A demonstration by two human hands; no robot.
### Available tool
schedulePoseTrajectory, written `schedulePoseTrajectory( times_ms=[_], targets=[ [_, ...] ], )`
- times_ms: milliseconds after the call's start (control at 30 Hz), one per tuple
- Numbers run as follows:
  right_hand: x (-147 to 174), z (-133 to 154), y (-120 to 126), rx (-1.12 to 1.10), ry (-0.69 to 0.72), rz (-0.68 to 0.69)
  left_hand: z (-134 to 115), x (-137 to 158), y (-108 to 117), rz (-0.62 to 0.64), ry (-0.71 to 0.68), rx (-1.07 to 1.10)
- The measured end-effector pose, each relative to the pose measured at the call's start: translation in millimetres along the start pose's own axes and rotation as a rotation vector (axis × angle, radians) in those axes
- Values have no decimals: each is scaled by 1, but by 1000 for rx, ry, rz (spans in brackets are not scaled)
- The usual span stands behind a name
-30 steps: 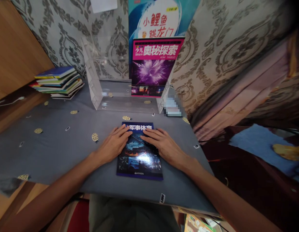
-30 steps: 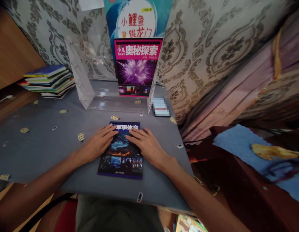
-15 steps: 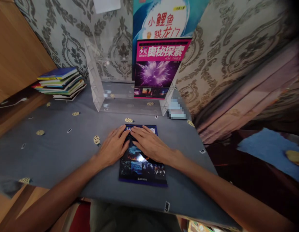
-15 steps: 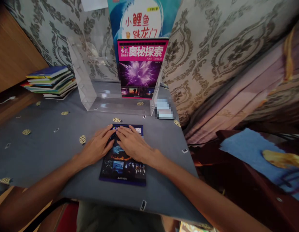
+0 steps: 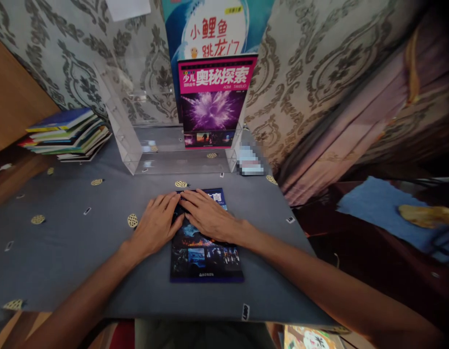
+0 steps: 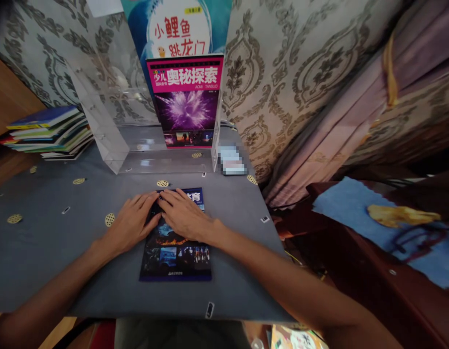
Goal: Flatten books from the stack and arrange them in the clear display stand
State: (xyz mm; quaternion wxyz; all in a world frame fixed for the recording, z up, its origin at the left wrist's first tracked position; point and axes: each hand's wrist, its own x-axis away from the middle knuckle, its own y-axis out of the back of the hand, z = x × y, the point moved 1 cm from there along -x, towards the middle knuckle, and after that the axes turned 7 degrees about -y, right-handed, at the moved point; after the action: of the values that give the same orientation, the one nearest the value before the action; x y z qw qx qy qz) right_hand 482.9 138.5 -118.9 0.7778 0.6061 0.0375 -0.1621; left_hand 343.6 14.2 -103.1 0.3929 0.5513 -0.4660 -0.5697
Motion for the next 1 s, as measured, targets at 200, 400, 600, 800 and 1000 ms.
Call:
schedulePoseTrajectory(
  times_ms=[200, 400, 600, 800, 1000],
  targets=[
    [6, 1, 2, 7, -78, -31, 2, 4, -9, -18, 3, -6],
    [8, 1, 3, -1, -103, -32, 7, 5, -13, -17, -35, 18],
    [9, 2, 4, 9, -127, -39, 8, -3, -7, -32, -95, -3],
    [27, -6, 10, 48, -232, -93, 4, -10, -6, -5, -93, -74],
    [40, -11, 16, 42, -325, -123, 2, -10, -6, 11, -79, -58]
  ],
)
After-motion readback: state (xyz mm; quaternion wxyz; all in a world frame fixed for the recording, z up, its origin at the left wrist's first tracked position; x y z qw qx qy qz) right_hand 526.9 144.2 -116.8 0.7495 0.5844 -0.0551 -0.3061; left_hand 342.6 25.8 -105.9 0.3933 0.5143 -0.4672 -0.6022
